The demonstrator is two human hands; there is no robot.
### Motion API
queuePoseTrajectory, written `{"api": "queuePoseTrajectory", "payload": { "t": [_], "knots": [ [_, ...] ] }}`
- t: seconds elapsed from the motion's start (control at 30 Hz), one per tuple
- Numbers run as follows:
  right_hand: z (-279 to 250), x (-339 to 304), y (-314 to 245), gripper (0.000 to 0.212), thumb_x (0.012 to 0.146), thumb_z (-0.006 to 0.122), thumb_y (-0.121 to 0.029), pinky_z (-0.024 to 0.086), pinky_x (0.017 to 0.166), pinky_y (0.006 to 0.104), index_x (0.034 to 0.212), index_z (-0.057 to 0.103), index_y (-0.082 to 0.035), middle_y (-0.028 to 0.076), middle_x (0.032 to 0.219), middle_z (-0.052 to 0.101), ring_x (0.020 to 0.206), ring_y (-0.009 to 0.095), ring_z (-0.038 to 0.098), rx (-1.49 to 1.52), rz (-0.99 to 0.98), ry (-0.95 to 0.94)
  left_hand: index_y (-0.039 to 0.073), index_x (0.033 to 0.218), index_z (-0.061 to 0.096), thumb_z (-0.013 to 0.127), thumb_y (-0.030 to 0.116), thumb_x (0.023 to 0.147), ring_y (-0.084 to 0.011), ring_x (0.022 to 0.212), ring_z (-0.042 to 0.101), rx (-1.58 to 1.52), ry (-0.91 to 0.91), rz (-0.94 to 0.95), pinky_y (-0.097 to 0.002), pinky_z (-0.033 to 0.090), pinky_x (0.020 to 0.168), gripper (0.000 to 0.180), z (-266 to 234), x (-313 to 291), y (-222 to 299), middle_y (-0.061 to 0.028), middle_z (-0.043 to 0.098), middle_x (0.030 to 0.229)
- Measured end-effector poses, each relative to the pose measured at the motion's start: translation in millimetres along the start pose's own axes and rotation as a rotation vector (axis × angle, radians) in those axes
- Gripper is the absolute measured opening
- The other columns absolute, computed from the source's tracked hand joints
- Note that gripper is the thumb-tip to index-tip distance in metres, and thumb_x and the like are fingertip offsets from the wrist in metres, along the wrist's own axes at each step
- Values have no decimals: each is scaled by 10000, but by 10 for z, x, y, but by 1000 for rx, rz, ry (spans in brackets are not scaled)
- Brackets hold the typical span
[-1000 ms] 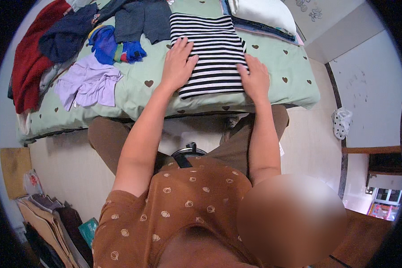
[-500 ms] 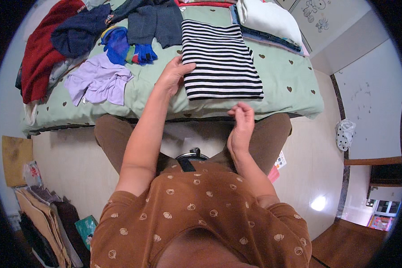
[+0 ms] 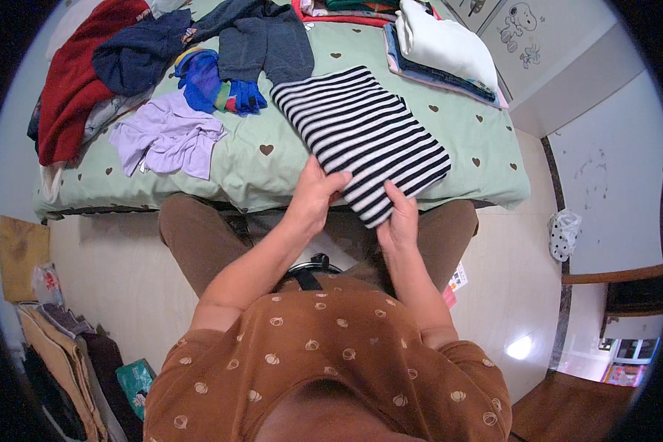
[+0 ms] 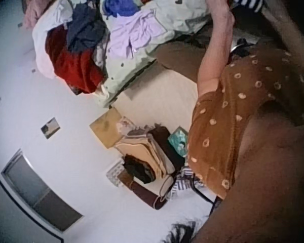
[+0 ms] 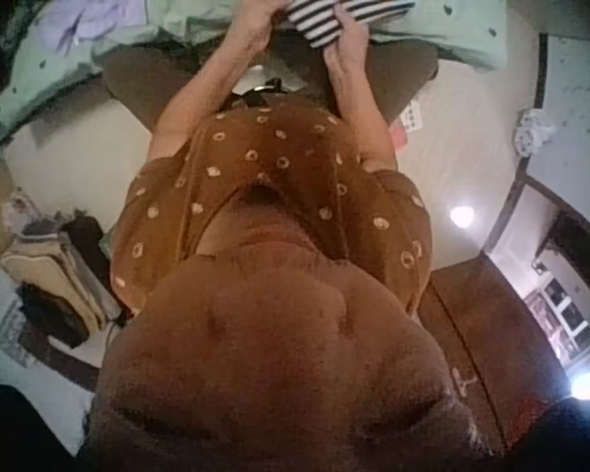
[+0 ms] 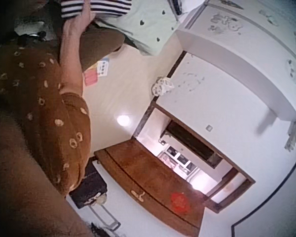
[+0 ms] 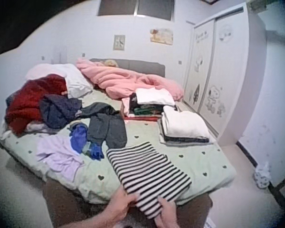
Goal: The person folds several garments on a bed, including jeans, a white sweatshirt, a striped shirt, and a purple top. Each item is smoothed, folded into a compact rectangle, and placed into a growing stack.
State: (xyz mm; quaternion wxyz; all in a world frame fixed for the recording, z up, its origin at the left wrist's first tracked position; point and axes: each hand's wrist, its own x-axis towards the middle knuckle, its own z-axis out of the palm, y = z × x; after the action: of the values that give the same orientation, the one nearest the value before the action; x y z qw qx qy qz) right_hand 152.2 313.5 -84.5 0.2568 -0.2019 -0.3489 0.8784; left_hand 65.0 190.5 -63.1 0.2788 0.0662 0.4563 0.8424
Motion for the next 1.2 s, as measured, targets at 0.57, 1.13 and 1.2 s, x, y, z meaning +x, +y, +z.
{"api": "queuePoseTrajectory", "payload": {
  "t": [0.57, 1.13, 1.2],
  "knots": [
    [-915, 361, -1153, 488, 866, 510, -10, 560, 916, 373, 1349, 474, 54, 173, 1207, 647, 1029, 245, 683, -217, -78, -65, -31, 1138, 646, 642, 460, 929, -225, 954, 687, 137, -66, -321, -347, 561, 817, 533, -682, 1104, 661, -150, 712, 1093],
    [-477, 1647, -2739, 596, 835, 565, -56, 513, 976, 332, 1409, 442, 47, 155, 1290, 617, 1099, 209, 645, -535, -255, -389, -13, 1448, 412, 639, 149, 864, -182, 994, 692, 433, -421, 165, -298, 571, 860, 648, 748, 1975, 1221, -141, 651, 1234],
    [-303, 1998, -3038, 577, 834, 572, -60, 512, 965, 329, 1391, 461, 36, 135, 1246, 642, 1073, 194, 649, -560, -297, -418, 8, 1455, 423, 630, 146, 870, -167, 971, 697, 475, -414, 303, -284, 578, 832, 636, 1070, 2163, 1381, -140, 661, 1212]
  ]
}}
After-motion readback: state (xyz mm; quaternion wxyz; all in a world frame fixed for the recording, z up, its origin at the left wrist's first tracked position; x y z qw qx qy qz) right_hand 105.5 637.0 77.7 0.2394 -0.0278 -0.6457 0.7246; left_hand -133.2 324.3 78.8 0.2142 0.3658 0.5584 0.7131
